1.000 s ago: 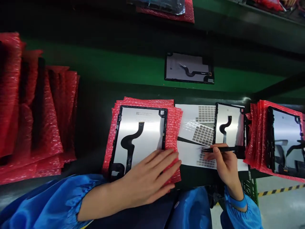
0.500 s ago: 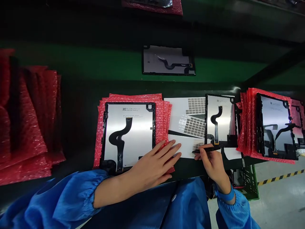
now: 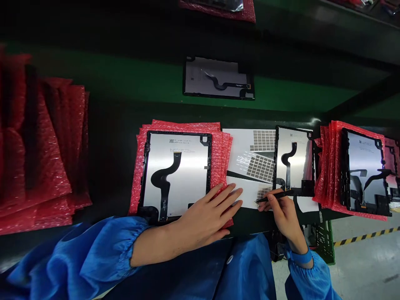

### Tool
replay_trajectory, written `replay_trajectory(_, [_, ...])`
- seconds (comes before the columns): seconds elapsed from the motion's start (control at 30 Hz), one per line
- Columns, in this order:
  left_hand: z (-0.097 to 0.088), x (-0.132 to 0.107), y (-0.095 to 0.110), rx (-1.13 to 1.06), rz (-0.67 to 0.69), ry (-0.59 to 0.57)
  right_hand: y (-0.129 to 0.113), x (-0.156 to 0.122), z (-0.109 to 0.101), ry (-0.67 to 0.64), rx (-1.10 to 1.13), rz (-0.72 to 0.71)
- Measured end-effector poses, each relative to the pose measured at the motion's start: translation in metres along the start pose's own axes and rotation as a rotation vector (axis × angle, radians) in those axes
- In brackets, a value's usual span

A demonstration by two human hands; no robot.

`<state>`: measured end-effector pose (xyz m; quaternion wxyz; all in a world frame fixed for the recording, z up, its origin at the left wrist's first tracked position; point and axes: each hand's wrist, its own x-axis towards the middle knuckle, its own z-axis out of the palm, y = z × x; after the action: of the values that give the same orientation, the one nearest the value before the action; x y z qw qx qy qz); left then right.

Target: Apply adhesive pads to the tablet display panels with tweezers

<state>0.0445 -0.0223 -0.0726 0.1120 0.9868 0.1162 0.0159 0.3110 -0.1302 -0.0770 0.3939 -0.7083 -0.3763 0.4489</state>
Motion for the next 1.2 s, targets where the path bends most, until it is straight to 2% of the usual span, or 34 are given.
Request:
replay_trajectory(0.1, [0.002, 0.001, 0.001, -0.010, -0.001, 0.009, -0.003, 0.000, -0.002, 0.017, 0.048, 0.022])
replay_trajectory(0.33, [0.005, 0.003, 0.002, 0.006, -0.006, 0.052, -0.014, -0.003, -0.001, 0.005, -0.055, 0.034])
replay_trajectory(0.73, [0.006, 0.004, 0.004, 0.018, -0.014, 0.075, -0.012, -0.001, 0.000, 0.020, -0.067, 0.021])
replay_trajectory(0.93, [0.012, 0.008, 0.004, -0.017, -0.011, 0.084, -0.012, 0.002, -0.007, 0.036, 0.040, 0.023])
replay_trajectory(1.0, [0.005, 0.007, 0.004, -0.036, -0.014, 0.120, -0.020, 0.007, -0.009, 0.029, 0.100, -0.001])
replay_trajectory(1.07, [-0.012, 0.003, 0.002, -0.051, -0.002, 0.187, -0.035, 0.016, -0.005, 0.018, 0.141, -0.056])
replay_trajectory(1.13, [-0.035, -0.007, -0.001, -0.063, 0.018, 0.245, -0.057, 0.031, 0.010, 0.007, 0.163, -0.131])
replay_trajectory(1.2, [-0.058, -0.020, -0.007, -0.069, 0.001, 0.256, -0.080, 0.050, 0.038, -0.015, 0.178, -0.189])
